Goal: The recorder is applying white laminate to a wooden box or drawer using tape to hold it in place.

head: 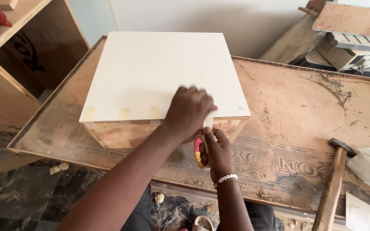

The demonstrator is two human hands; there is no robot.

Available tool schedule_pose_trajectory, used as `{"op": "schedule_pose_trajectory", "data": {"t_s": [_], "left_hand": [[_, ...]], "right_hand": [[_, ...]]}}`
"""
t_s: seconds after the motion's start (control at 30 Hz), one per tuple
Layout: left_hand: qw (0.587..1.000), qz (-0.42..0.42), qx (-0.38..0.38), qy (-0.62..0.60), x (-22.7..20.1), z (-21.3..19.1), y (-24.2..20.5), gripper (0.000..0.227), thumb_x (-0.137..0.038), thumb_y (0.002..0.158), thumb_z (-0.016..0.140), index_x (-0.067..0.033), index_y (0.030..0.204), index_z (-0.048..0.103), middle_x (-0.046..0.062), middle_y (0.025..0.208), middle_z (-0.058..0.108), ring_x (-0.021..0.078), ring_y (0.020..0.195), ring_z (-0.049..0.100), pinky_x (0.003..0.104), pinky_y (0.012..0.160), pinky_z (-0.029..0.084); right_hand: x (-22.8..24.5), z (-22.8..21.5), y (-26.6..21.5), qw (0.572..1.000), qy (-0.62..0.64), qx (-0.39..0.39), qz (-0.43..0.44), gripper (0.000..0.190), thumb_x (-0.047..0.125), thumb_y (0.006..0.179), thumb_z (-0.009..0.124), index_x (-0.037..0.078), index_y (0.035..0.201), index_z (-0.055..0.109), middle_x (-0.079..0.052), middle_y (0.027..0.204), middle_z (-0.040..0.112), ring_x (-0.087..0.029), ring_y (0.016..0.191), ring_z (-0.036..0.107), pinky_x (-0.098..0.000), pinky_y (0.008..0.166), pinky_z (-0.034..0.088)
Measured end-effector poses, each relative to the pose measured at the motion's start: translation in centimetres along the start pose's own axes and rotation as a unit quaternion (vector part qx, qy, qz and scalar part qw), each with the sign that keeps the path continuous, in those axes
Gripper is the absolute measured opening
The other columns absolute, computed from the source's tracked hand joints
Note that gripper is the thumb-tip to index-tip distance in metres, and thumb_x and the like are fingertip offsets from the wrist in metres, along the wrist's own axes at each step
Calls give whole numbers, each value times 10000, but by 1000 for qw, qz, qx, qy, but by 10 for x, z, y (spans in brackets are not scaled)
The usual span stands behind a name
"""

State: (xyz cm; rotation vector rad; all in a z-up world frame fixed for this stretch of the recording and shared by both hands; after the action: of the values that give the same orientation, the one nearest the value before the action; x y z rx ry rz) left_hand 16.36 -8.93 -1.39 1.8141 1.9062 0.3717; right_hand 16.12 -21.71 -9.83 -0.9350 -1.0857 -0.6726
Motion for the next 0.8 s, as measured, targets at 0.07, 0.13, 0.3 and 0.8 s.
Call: {"op": "schedule_pose_trajectory", "data": {"t_s": [0.07,0.13,0.3,0.8], "left_hand": [[1000,23,-8,-7,-4,-7,-5,372,-479,956,787,-121,1029,721,50,1053,709,200,984,631,413,912,498],[999,43,-9,-16,-12,-15,-10,409,-490,921,807,-114,1046,707,62,1075,698,207,992,625,413,900,495],[999,40,-11,17,-20,-29,-8,520,-470,737,859,-133,1071,645,39,1062,617,218,1013,551,436,848,445],[983,99,-11,151,-31,-18,-14,534,-523,793,830,-81,1056,684,105,1077,660,256,935,581,421,767,519]], "right_hand": [[4,1,-1,1000,-11,-5,4,306,357,1029,564,64,994,644,-1,582,555,-67,408,437,-231,366,336],[3,2,-3,1000,-22,-11,14,312,368,1025,553,78,973,656,0,577,552,-62,404,430,-232,360,322],[2,6,-1,994,-76,-73,7,278,379,1010,588,112,955,646,13,534,532,-61,390,414,-250,359,298],[-4,19,-21,827,-393,-193,-353,151,191,1059,566,91,955,612,-47,684,689,-93,450,567,-223,371,464]]}}
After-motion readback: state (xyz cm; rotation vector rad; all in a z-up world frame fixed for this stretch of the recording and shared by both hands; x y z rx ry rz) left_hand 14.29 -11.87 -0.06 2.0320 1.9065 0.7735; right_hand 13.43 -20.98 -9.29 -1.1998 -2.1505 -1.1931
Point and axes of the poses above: each hand's wrist, its own y-axis towards the middle knuckle, its own z-axis out of the palm, x = y × z, the point moved 7 cm from there along y, towards the middle knuckle
